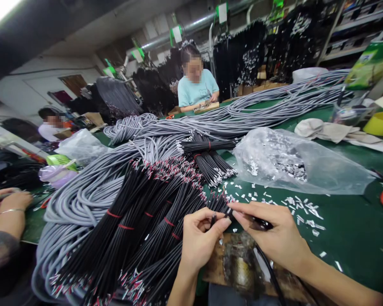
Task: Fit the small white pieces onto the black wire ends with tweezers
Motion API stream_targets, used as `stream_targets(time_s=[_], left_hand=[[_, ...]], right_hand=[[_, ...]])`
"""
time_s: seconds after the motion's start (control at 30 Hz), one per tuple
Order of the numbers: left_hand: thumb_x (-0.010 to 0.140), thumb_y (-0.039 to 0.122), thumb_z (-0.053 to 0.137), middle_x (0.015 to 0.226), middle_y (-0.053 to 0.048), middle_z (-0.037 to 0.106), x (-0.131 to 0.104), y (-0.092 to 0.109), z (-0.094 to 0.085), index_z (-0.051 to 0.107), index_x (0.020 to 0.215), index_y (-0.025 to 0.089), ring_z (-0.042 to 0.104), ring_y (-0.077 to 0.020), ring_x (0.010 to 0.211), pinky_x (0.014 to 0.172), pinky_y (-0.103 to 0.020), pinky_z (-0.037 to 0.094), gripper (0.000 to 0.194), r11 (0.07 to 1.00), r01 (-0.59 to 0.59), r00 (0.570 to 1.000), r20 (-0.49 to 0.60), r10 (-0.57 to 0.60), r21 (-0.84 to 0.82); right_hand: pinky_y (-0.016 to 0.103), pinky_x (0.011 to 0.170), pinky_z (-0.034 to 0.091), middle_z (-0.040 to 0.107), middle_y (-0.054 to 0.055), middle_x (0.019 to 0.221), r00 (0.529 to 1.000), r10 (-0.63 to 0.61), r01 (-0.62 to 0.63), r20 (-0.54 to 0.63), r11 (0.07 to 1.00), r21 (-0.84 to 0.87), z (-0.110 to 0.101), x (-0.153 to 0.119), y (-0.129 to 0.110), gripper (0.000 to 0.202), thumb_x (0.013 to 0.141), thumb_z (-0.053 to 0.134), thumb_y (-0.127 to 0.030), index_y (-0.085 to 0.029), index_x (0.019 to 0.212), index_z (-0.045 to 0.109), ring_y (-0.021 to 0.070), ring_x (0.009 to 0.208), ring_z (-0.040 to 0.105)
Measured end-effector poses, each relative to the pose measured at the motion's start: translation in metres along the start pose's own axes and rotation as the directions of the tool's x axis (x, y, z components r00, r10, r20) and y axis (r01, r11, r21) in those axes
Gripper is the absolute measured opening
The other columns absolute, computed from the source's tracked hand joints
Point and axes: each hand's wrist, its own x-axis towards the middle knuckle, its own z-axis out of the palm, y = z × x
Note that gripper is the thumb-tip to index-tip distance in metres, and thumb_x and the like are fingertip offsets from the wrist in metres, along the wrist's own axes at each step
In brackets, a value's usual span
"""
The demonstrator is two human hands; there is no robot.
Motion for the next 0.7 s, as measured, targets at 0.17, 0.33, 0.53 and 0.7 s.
stream_targets(time_s=[0.17, 0.33, 0.53, 0.7], left_hand=[[0.069, 0.030, 0.067, 0.041, 0.004, 0.049, -0.001, -0.004, 0.001, 0.063, 0.063, 0.009, 0.042, -0.0053, 0.036, 0.038, -0.017, 0.035, 0.022, 1.000, -0.016, 1.000, 0.023, 0.016, 0.024], [0.069, 0.029, 0.068, 0.043, 0.004, 0.051, 0.000, -0.006, 0.001, 0.063, 0.066, 0.010, 0.045, -0.0060, 0.037, 0.039, -0.017, 0.037, 0.020, 0.999, -0.021, 1.000, -0.008, 0.022, 0.024], [0.064, 0.019, 0.072, 0.054, 0.003, 0.053, 0.002, -0.013, -0.002, 0.063, 0.062, 0.012, 0.051, -0.0078, 0.047, 0.045, -0.019, 0.041, 0.011, 0.988, -0.150, 0.979, -0.136, 0.151, 0.023], [0.063, 0.015, 0.072, 0.054, 0.004, 0.051, 0.000, -0.010, -0.002, 0.065, 0.060, 0.012, 0.047, -0.0068, 0.049, 0.048, -0.018, 0.039, 0.008, 0.975, -0.213, 0.968, -0.120, 0.219, 0.061]], right_hand=[[0.023, 0.057, 0.054, 0.072, 0.004, 0.077, 0.999, 0.028, -0.028, 0.031, 1.000, -0.009, 0.000, 0.000, -0.003, 0.021, 0.075, 0.057, -0.010, -0.018, 0.090, 0.071, 0.0151, 0.064, 0.066], [0.024, 0.061, 0.054, 0.070, 0.005, 0.085, 0.997, 0.051, -0.045, 0.055, 0.995, -0.093, 0.000, 0.000, -0.003, 0.025, 0.078, 0.057, -0.019, -0.018, 0.101, 0.067, 0.0161, 0.072, 0.066], [0.029, 0.074, 0.051, 0.065, 0.007, 0.093, 0.992, 0.076, -0.059, 0.101, 0.985, -0.164, 0.001, -0.001, -0.001, 0.029, 0.083, 0.053, -0.026, -0.018, 0.109, 0.063, 0.0169, 0.083, 0.061], [0.026, 0.072, 0.050, 0.067, 0.005, 0.089, 0.989, 0.059, -0.045, 0.133, 0.993, -0.109, 0.003, -0.001, -0.001, 0.025, 0.084, 0.053, -0.023, -0.020, 0.104, 0.066, 0.0145, 0.079, 0.062]])
